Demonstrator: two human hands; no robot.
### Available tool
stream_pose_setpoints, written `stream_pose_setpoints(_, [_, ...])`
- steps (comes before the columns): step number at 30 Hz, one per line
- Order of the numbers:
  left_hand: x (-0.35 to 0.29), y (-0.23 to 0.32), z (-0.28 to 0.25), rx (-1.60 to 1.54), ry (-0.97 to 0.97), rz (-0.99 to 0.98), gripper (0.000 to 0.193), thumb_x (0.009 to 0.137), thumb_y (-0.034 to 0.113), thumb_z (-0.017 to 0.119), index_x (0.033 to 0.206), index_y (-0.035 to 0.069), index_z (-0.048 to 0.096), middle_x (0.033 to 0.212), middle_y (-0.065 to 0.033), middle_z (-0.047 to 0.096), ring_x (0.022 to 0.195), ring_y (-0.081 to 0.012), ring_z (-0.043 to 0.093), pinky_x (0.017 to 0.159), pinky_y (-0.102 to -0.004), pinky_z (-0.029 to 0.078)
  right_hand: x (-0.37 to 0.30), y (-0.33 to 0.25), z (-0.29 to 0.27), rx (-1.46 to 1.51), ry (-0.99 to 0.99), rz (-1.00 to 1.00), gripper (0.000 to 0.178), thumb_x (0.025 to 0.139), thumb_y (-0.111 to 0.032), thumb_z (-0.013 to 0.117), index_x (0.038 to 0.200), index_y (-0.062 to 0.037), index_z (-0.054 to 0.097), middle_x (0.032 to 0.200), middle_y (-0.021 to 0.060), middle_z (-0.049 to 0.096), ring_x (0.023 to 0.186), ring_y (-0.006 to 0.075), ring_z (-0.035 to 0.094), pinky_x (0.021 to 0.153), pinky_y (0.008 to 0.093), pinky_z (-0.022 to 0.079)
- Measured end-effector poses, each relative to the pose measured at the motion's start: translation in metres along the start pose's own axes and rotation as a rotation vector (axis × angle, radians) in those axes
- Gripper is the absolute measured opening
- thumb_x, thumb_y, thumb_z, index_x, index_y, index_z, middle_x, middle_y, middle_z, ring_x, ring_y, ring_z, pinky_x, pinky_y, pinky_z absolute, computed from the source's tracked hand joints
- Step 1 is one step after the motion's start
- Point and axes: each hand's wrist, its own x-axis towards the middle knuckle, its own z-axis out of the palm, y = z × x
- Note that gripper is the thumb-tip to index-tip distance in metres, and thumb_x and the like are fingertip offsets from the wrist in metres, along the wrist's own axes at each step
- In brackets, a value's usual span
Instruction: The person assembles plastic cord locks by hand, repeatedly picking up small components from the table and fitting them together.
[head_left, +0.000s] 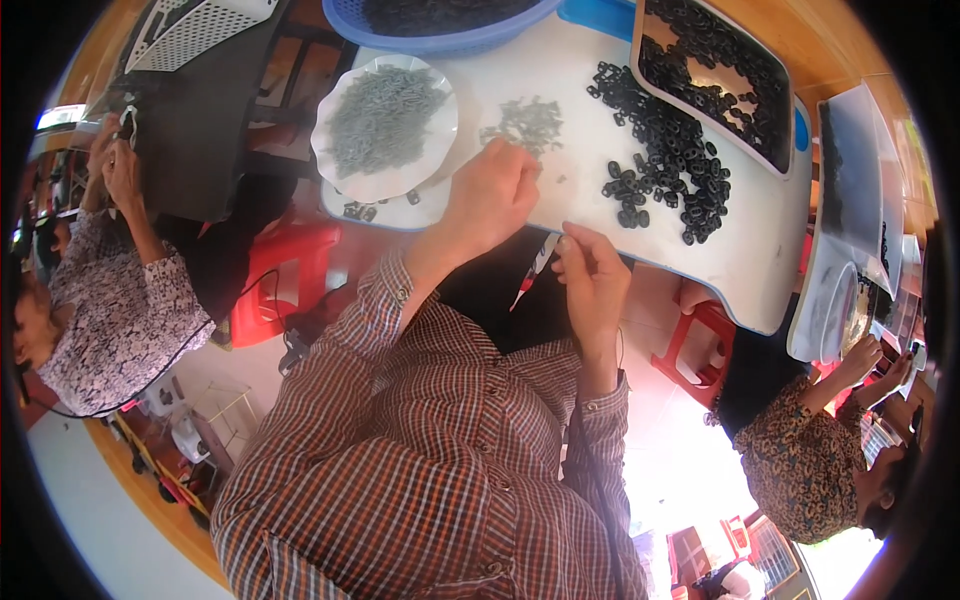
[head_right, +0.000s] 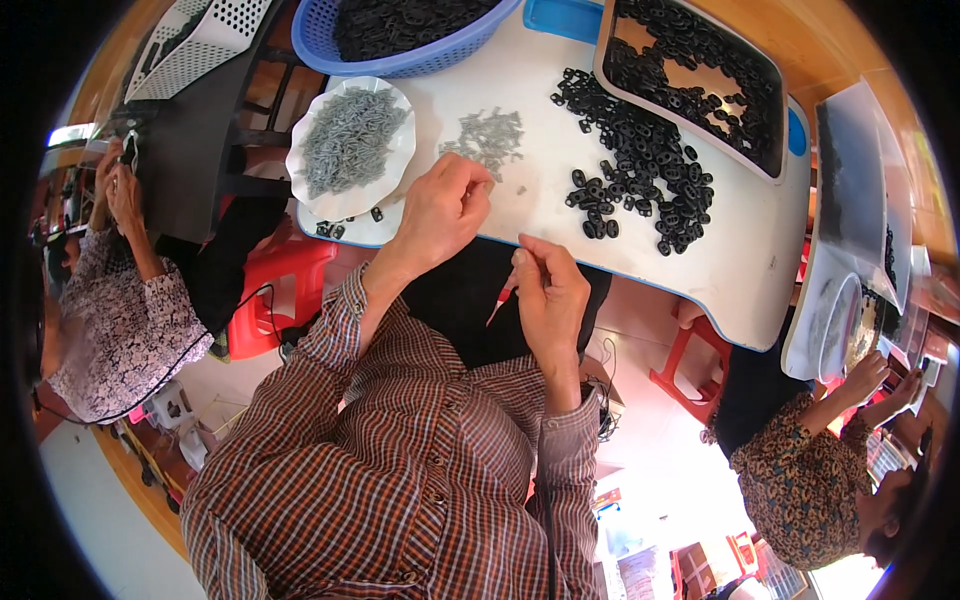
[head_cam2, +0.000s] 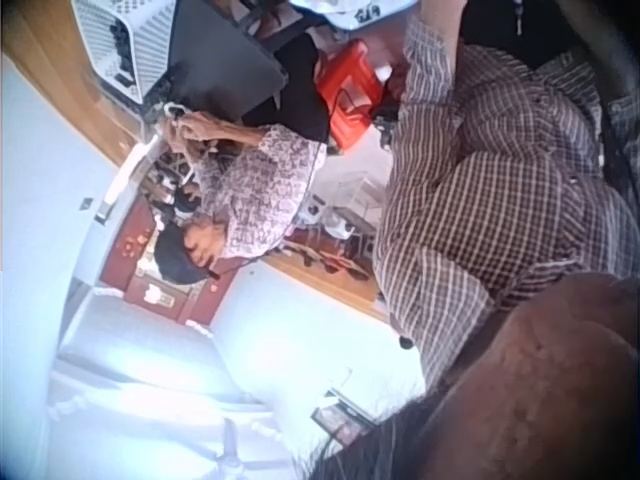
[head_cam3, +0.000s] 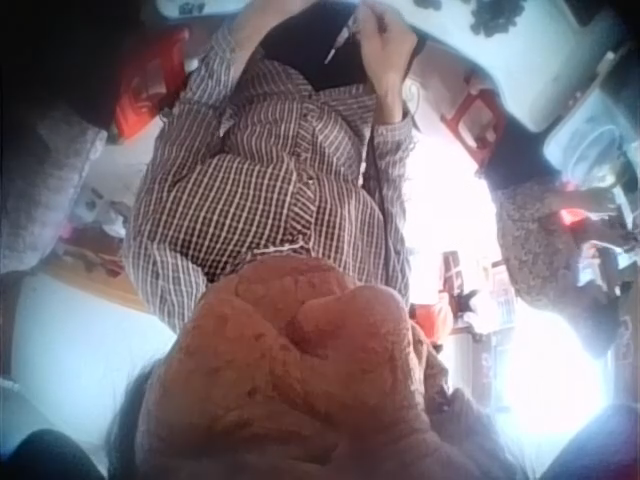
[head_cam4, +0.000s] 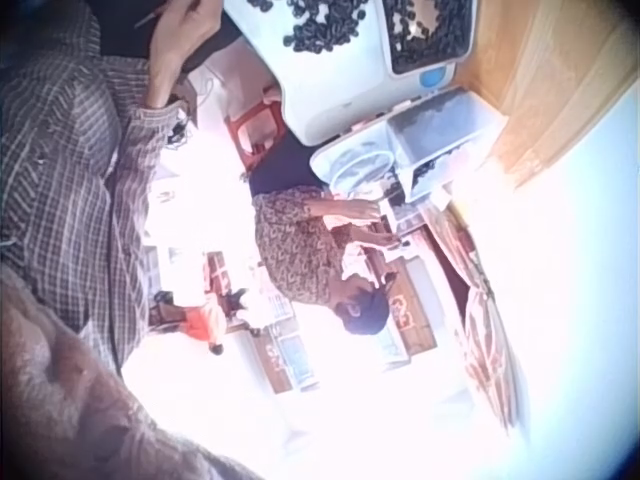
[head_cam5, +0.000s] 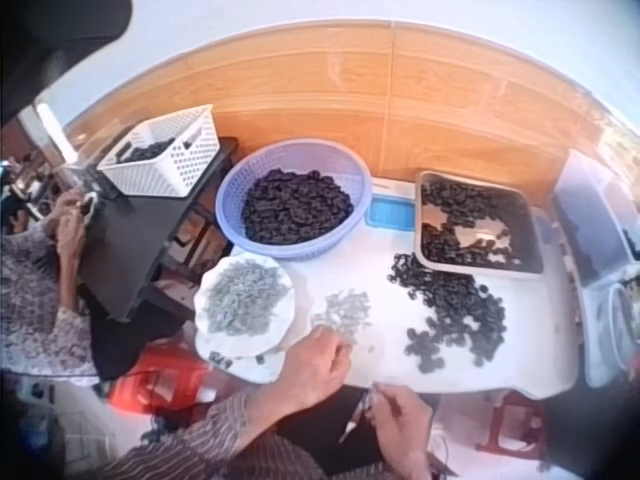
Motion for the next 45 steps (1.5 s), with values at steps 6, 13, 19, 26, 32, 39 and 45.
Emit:
stream_pose_setpoints(6, [0.002, -0.001, -0.001, -0.590, -0.243, -0.306, 0.010, 0.088, 0.010, 0.063, 0.093, 0.001, 0.063, 0.073, 0.0014, 0.057, 0.061, -0.0063, 0.051, 0.053, -0.0220, 0.041, 0.022, 0.000, 0.012, 0.017, 0.103, -0.094, 0.019, 0.090, -0.004, 0.059, 0.107, 0.0027, 0.064, 0.082, 0.0058, 0.064, 0.065, 0.0086, 0.059, 0.060, 0.0215, 0.048])
stream_pose_setpoints(13, [0.002, 0.007, -0.011, -0.971, -0.520, -0.562, 0.013, 0.091, 0.013, 0.060, 0.092, 0.000, 0.063, 0.071, 0.0025, 0.056, 0.059, -0.0033, 0.048, 0.052, -0.0184, 0.038, 0.025, 0.000, 0.017, 0.050, 0.107, -0.180, 0.016, 0.090, -0.003, 0.062, 0.105, -0.0015, 0.066, 0.085, 0.0036, 0.059, 0.065, 0.0077, 0.056, 0.058, 0.0198, 0.046])
stream_pose_setpoints(19, [-0.005, 0.007, -0.002, -1.129, -0.589, -0.642, 0.015, 0.092, 0.012, 0.060, 0.095, -0.003, 0.063, 0.072, 0.0008, 0.058, 0.059, -0.0048, 0.050, 0.050, -0.0184, 0.040, 0.017, 0.005, 0.011, -0.056, 0.170, -0.277, 0.014, 0.086, -0.001, 0.065, 0.100, -0.0014, 0.066, 0.083, 0.0048, 0.058, 0.067, 0.0079, 0.055, 0.057, 0.0208, 0.044])
stream_pose_setpoints(26, [-0.005, 0.012, 0.004, -1.203, -0.610, -0.723, 0.020, 0.090, 0.018, 0.061, 0.094, -0.001, 0.064, 0.074, -0.0014, 0.058, 0.063, -0.0078, 0.054, 0.055, -0.0200, 0.045, 0.020, 0.009, 0.006, -0.152, 0.213, -0.428, 0.013, 0.085, 0.000, 0.065, 0.098, -0.0018, 0.065, 0.087, 0.0070, 0.059, 0.071, 0.0127, 0.057, 0.057, 0.0227, 0.045])
stream_pose_setpoints(32, [-0.007, 0.015, 0.008, -1.295, -0.635, -0.823, 0.020, 0.094, 0.014, 0.059, 0.103, -0.004, 0.062, 0.079, -0.0010, 0.061, 0.062, -0.0049, 0.055, 0.051, -0.0168, 0.046, 0.019, 0.009, 0.004, -0.238, 0.242, -0.498, 0.013, 0.086, 0.000, 0.064, 0.099, -0.0023, 0.063, 0.090, 0.0082, 0.059, 0.073, 0.0137, 0.057, 0.059, 0.0235, 0.046])
stream_pose_setpoints(39, [-0.014, 0.019, 0.016, -1.326, -0.610, -0.812, 0.023, 0.095, 0.017, 0.059, 0.103, -0.004, 0.061, 0.082, -0.0015, 0.061, 0.062, -0.0048, 0.054, 0.050, -0.0174, 0.046, 0.014, 0.019, 0.003, -0.105, 0.268, -0.375, 0.010, 0.086, 0.000, 0.064, 0.096, -0.0017, 0.062, 0.089, 0.0079, 0.059, 0.074, 0.0133, 0.058, 0.060, 0.0230, 0.047])
stream_pose_setpoints(45, [-0.016, 0.018, 0.020, -1.304, -0.590, -0.798, 0.025, 0.097, 0.021, 0.056, 0.098, -0.004, 0.061, 0.080, -0.0022, 0.060, 0.061, -0.0053, 0.053, 0.049, -0.0179, 0.046, 0.014, 0.024, 0.003, -0.122, 0.277, -0.378, 0.008, 0.087, -0.001, 0.064, 0.095, -0.0011, 0.061, 0.087, 0.0073, 0.059, 0.072, 0.0122, 0.057, 0.059, 0.0218, 0.046])
